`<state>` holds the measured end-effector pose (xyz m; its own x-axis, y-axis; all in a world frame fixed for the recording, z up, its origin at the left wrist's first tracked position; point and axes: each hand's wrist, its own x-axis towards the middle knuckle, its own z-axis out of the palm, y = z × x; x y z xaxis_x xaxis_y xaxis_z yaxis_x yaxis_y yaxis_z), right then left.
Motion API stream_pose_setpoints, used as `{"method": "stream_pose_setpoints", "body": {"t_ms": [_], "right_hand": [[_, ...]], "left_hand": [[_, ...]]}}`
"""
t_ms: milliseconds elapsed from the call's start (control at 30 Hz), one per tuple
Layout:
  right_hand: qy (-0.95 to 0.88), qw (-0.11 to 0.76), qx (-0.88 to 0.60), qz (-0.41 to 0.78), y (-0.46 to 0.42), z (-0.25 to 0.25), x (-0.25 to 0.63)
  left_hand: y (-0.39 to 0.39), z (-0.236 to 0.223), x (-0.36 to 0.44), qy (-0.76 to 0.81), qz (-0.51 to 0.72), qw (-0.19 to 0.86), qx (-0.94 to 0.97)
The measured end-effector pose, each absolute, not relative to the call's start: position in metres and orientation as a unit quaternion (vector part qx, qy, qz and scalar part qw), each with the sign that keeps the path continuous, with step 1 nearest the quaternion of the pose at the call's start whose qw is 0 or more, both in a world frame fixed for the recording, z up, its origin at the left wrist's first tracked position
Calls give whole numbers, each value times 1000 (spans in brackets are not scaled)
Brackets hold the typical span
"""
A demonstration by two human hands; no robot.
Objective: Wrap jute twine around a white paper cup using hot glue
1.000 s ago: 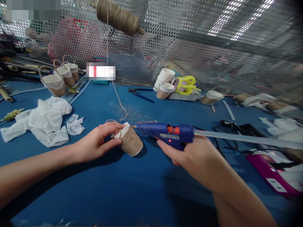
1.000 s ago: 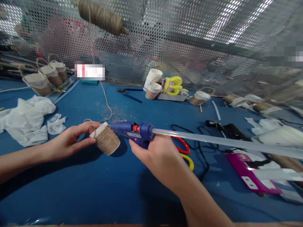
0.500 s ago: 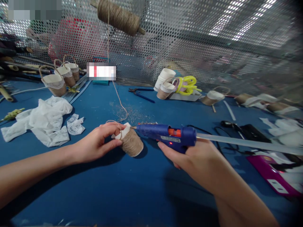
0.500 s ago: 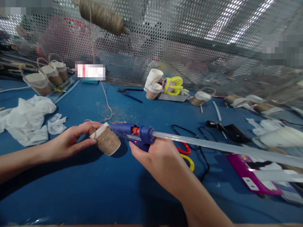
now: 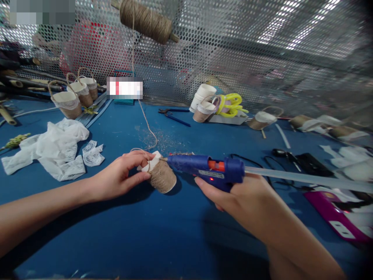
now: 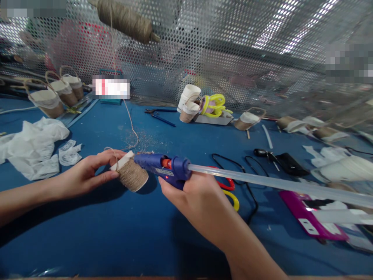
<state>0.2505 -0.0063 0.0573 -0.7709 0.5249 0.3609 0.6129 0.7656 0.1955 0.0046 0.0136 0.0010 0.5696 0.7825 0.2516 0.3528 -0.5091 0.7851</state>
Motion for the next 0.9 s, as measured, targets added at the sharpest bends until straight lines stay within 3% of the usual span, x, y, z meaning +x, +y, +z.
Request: {"method": "stream_pose_setpoints", "body": {"t_ms": [167,267,900], "right_hand": [[-866,211,-453,16,-11,58,245],[-838,210,-499,72,-15,54,246],[-840,195,-490,128,-21,49,244]], "left_hand": [[14,3,6,344,312,348,814],[15,4,6,341,314,350,814],[15,4,6,336,317,345,817]]}}
